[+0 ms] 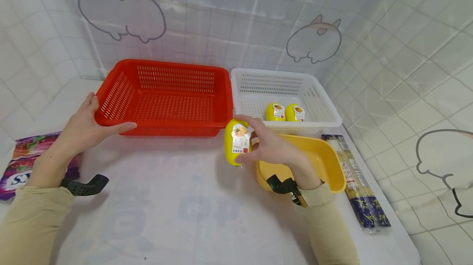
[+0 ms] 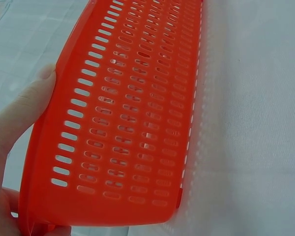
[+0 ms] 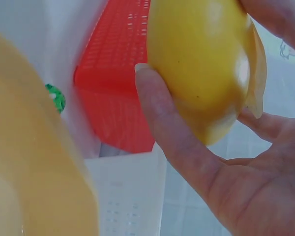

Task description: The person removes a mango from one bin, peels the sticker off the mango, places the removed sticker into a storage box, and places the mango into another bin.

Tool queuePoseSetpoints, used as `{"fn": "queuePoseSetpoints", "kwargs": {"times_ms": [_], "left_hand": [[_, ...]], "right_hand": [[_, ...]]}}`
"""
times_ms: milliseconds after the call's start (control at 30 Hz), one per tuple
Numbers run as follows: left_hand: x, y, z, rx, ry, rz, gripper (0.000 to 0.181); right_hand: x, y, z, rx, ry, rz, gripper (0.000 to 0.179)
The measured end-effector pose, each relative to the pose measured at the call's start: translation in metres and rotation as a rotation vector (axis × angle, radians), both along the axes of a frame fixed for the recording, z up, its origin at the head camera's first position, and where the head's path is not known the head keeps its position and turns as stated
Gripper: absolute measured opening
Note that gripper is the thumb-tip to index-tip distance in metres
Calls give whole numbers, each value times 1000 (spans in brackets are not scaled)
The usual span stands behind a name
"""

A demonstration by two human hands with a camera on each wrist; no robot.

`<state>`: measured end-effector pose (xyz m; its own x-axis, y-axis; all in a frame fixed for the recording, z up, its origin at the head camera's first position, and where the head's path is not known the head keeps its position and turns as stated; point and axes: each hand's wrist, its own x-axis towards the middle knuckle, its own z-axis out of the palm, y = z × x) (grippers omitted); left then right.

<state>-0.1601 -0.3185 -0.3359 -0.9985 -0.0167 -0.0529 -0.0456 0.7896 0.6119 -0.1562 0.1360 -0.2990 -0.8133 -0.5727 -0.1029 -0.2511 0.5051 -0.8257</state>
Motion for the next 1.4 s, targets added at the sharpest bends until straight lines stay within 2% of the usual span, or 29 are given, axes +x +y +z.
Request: {"fn": "queuePoseSetpoints", "kwargs": {"times_ms": [233,500,833,1200,1400], "left_hand": [[0,1,0,3,-6,1,126],[-1,-3,-1,6,-2,-3,123],[-2,-8,-2,-16,-1,-13,121],[-2,-6,0,-33,4,-20,121],[1,-1,6,-61,20,-28,122]], "right_hand": [[8,-8,1,31,-7,35,97],[9,-19,-5,23,-34,91,95],[12,-32,-19,67,22,152,92],[13,-41,-30,136,72,161,90],[14,-45,-36,171,43,182,89]]}}
